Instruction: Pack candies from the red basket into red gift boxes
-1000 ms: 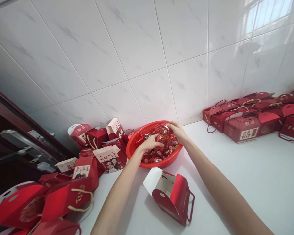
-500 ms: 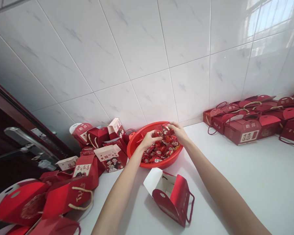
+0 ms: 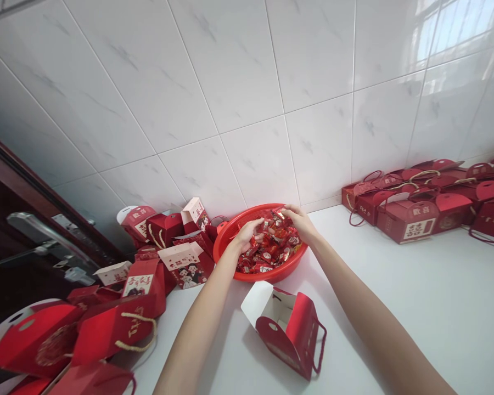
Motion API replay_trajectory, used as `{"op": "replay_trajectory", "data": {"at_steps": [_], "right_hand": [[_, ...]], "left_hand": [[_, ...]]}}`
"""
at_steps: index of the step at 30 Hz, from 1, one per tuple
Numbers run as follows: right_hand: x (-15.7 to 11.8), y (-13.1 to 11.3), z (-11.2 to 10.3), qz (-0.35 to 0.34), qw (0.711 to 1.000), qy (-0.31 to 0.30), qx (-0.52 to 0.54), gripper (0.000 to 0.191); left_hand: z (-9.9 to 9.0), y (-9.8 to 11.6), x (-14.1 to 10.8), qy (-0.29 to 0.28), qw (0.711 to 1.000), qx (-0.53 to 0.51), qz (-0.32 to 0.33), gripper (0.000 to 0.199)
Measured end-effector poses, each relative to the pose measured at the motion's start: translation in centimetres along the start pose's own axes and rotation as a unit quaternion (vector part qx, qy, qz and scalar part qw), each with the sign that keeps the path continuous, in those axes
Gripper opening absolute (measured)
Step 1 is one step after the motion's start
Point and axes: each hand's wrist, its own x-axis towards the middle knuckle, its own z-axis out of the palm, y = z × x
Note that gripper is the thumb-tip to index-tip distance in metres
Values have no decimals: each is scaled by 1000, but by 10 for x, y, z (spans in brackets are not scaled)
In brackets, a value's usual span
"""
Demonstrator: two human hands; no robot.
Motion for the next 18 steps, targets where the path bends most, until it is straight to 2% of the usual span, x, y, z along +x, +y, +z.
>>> {"op": "replay_trajectory", "data": {"at_steps": [9,14,18], "right_hand": [[-1,-1,0,5,1000,-12,5,22],[-2,-3,1,8,1000,-7,4,22],[-3,-4,1,12,1000,-3,0,24]], "left_hand": [[2,-3,3,60,998,29,2,28],[-1,-8,5,109,977,182,-25,30],[-4,-14,6,83,933,349,-36,31]]}}
